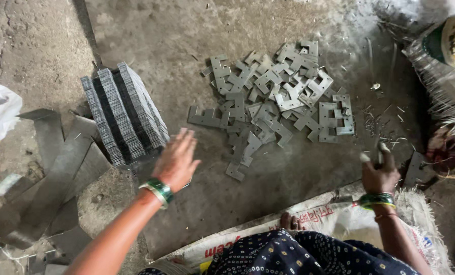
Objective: The person sorts various metal plates by hand, picking them up from a pile on the floor and organizing them into neat stacks. They handle different shapes including E-shaped laminations and straight metal strips, placing them onto specific stacks based on their type.
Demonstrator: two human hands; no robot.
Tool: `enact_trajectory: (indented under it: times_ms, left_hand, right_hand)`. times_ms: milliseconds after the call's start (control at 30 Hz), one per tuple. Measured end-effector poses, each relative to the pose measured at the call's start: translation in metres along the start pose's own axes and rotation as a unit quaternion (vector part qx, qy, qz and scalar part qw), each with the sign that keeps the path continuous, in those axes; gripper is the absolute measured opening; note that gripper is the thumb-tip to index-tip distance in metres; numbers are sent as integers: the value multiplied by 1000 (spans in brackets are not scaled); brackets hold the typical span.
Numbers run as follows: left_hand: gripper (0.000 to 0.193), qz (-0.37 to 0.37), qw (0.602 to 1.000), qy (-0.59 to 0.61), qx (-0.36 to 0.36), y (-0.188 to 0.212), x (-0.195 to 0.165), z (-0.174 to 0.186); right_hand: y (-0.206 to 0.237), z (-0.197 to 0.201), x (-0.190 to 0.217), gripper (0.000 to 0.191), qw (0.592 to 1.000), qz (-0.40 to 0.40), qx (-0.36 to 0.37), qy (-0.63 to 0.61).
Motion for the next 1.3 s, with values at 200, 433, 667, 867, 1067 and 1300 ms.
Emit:
enact_trajectory:
  times_ms: [200, 433, 667, 867, 1067, 1300]
  left_hand:
    - [65, 84, 994, 64, -27, -95, 13, -96]
    - [50, 46, 997, -66, -10, -155, 54, -124]
    - [17, -11, 993, -114, 26, -157, 31, -91]
    - [24, 73, 996, -4, -47, -111, 14, -95]
    - [39, 297, 864, 337, -228, -71, 38, -148]
    - [42, 391, 752, 343, -404, -70, 25, -147]
  right_hand:
    - [-42, 15, -10, 68, 943, 95, 34, 318]
    - [-108, -53, 88, 54, 961, 56, 139, 230]
    - [-160, -91, 110, 76, 951, -83, 147, 258]
    - [-165, -70, 83, 53, 985, -70, 134, 84]
    - [-146, -61, 63, 28, 935, 3, 132, 330]
    - [-133, -44, 70, 36, 987, 57, 105, 111]
Point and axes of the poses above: each hand's wrist, its own y-axis away from the middle knuckle, its own z-axis out of the back of the hand, x = y × z, the point moved 4 cm from there along -y, towards the middle knuckle, and after that the axes turned 12 degrees about -z, right-handed, at the moved point
